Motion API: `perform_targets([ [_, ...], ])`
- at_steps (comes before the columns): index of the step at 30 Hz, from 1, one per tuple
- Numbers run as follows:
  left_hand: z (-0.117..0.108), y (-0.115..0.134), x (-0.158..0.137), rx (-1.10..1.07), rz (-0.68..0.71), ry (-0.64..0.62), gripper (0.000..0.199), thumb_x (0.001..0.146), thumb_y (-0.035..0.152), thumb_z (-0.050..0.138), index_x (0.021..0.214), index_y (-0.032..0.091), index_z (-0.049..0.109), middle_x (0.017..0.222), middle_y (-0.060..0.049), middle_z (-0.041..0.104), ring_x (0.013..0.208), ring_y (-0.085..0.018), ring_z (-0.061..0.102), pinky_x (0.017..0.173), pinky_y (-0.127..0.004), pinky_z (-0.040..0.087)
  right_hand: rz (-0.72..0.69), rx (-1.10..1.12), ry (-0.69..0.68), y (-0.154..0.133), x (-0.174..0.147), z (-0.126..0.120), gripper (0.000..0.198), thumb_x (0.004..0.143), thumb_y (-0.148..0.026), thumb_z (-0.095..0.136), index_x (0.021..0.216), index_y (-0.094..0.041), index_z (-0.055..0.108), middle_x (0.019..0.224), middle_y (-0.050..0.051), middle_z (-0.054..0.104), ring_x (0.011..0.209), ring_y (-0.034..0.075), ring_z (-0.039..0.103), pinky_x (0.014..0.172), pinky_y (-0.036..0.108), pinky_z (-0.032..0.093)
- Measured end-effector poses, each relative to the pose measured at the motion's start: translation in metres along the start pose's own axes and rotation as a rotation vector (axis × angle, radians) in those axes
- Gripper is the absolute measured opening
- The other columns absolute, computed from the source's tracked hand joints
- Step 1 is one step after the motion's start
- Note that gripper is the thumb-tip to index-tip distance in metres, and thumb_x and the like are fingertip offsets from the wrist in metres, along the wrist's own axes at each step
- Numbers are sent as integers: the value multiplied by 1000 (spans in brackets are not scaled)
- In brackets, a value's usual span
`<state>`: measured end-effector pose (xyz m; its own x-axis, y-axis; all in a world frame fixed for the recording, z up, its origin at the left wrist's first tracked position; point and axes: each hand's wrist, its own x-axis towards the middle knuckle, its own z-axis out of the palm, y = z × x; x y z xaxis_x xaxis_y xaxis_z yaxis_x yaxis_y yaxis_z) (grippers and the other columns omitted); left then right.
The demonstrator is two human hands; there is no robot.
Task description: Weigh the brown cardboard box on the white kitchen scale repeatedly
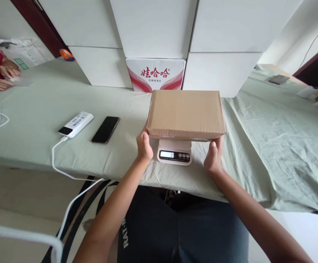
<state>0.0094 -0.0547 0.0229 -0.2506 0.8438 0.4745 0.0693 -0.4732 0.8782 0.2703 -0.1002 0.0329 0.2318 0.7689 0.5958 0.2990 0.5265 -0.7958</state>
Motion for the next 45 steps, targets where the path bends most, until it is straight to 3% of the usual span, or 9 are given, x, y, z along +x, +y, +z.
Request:
perform_targets([
  [7,2,7,-10,158,-25,134,83,104,92,29,93,25,76,91,-11,79,93,-30,77,86,-41,61,-5,-50,6,5,-8,1,56,106,-73,50,147,-38,66,143,11,65,143,37,61,132,65,45],
  [17,2,5,-8,198,-10,141,85,103,95,29,88,24,74,85,-11,77,86,-29,74,83,-41,61,90,-8,14,5,-6,4,59,103,-78,51,141,-33,63,143,13,64,144,38,60,123,64,54],
  [21,2,3,-8,188,-45,136,88,100,97,30,92,24,77,91,-14,81,99,-33,79,96,-46,64,125,33,26,6,-7,5,61,103,-80,49,140,-33,64,148,13,64,144,37,61,124,64,53],
  [24,1,3,-5,113,-50,132,90,101,96,31,118,25,83,127,-18,85,134,-34,77,119,-45,58,149,94,125,10,-3,5,60,101,-78,48,143,-38,62,152,8,64,144,35,61,125,63,51],
  [27,0,3,5,-4,-63,239,94,104,91,28,152,24,72,169,-18,66,164,-30,57,135,-44,46,178,180,325,19,6,3,54,98,-73,48,135,-37,63,147,6,65,136,31,65,117,56,54],
  [29,-2,2,13,-41,-117,333,96,106,88,22,164,23,63,181,-17,53,171,-28,48,138,-46,43,240,228,427,28,14,-1,48,96,-70,46,125,-35,63,135,7,66,125,28,68,105,50,57],
  [33,-10,-6,26,-31,-228,382,99,107,86,7,172,28,55,186,-13,45,176,-25,40,141,-45,38,418,302,527,47,25,-10,45,94,-72,46,109,-32,59,109,4,62,98,23,68,82,39,54],
  [36,-16,-12,31,-23,-260,377,105,104,90,3,174,28,53,188,-14,43,176,-26,39,141,-44,38,507,335,569,50,29,-12,40,91,-69,54,100,-30,56,96,1,56,86,20,63,74,35,51],
  [45,-22,-25,35,-26,-298,403,106,104,89,-1,173,28,53,187,-15,43,175,-24,40,141,-44,39,492,279,593,38,26,-8,16,79,-32,67,88,-27,55,96,-4,54,73,11,51,65,27,46],
])
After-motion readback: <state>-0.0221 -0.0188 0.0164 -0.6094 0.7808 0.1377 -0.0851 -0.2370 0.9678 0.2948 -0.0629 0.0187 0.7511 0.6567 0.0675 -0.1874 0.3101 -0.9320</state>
